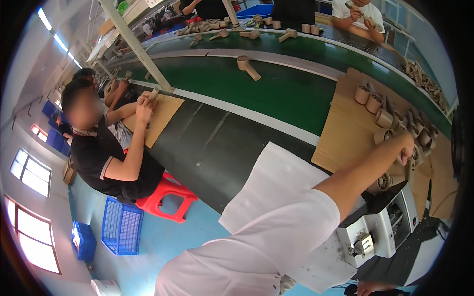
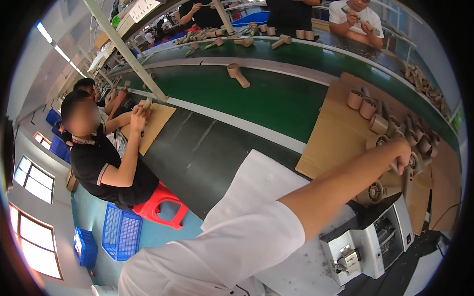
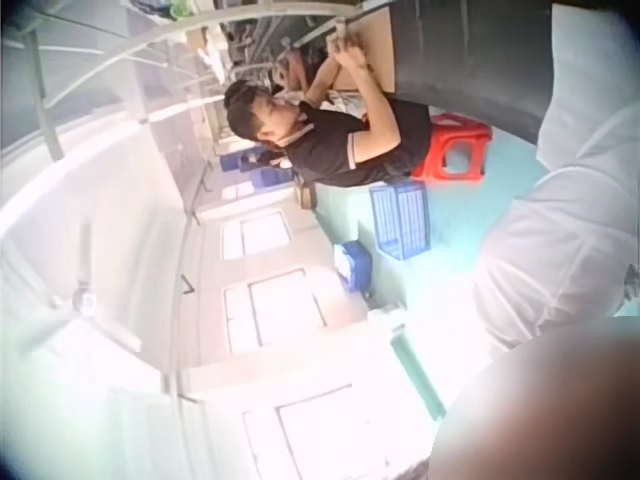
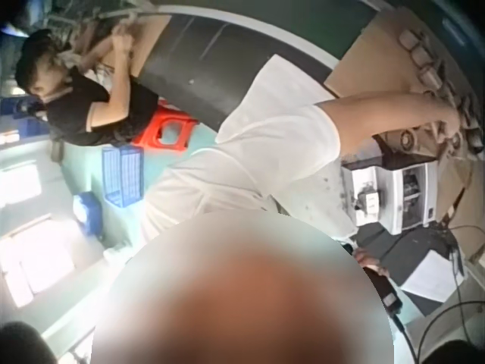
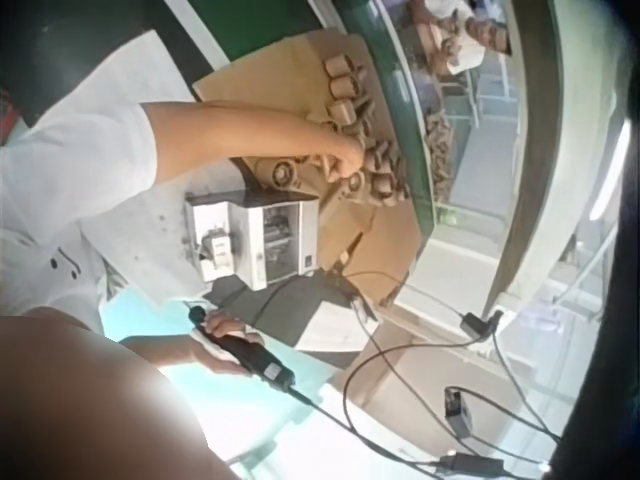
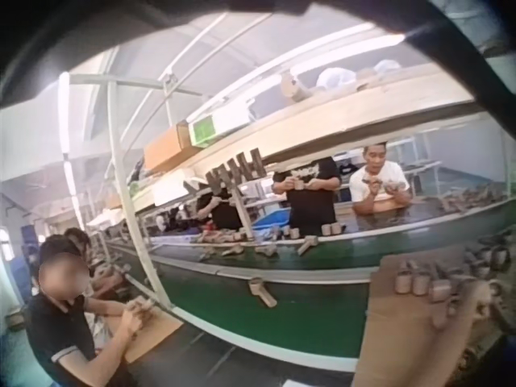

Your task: Assembling plastic device components using an electric screwdriver on a factory production line.

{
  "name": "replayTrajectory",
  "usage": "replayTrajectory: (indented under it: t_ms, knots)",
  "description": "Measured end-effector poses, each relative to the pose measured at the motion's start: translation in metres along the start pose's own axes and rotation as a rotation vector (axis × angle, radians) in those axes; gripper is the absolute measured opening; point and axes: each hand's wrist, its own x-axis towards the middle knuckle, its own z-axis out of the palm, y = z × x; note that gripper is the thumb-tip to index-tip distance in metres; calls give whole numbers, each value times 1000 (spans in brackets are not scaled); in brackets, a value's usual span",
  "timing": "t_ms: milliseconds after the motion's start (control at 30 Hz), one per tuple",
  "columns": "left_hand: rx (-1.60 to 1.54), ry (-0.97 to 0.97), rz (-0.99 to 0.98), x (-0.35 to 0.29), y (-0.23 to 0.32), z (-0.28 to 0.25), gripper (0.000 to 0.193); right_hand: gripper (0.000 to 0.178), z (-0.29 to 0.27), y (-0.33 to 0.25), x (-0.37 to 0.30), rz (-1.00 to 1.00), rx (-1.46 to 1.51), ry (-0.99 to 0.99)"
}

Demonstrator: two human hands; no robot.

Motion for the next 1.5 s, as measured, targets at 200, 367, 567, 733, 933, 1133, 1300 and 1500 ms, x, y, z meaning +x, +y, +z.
replayTrajectory:
  t_ms: [200, 367, 567, 733, 933, 1133, 1300, 1500]
  knots:
    - [-314, 100, -35, -31, -46, 4, 58, 69, 12, 3, 5, -18, -8, -7]
    - [-723, 94, 93, -84, -69, 33, 45, 69, 14, 2, 0, -31, -51, 9]
    - [-1257, 477, 238, -187, -80, 79, 29, 69, 18, 3, -8, -33, -76, 91]
    - [-1053, 1040, 364, -261, -69, 129, 65, 64, 35, 10, -9, -54, -289, 350]
    - [-579, 1170, 661, -379, -44, 220, 72, 53, 72, 19, 18, -61, -191, 119]
    - [-501, 1048, 805, -374, -49, 267, 68, 51, 100, 12, 54, -165, -193, -126]
    - [-485, 1044, 803, -376, -54, 272, 62, 57, 107, 30, 77, -200, -171, -183]
    - [-657, 1190, 720, -370, -49, 267, 60, 71, 99, 29, 74, -153, -159, -194]
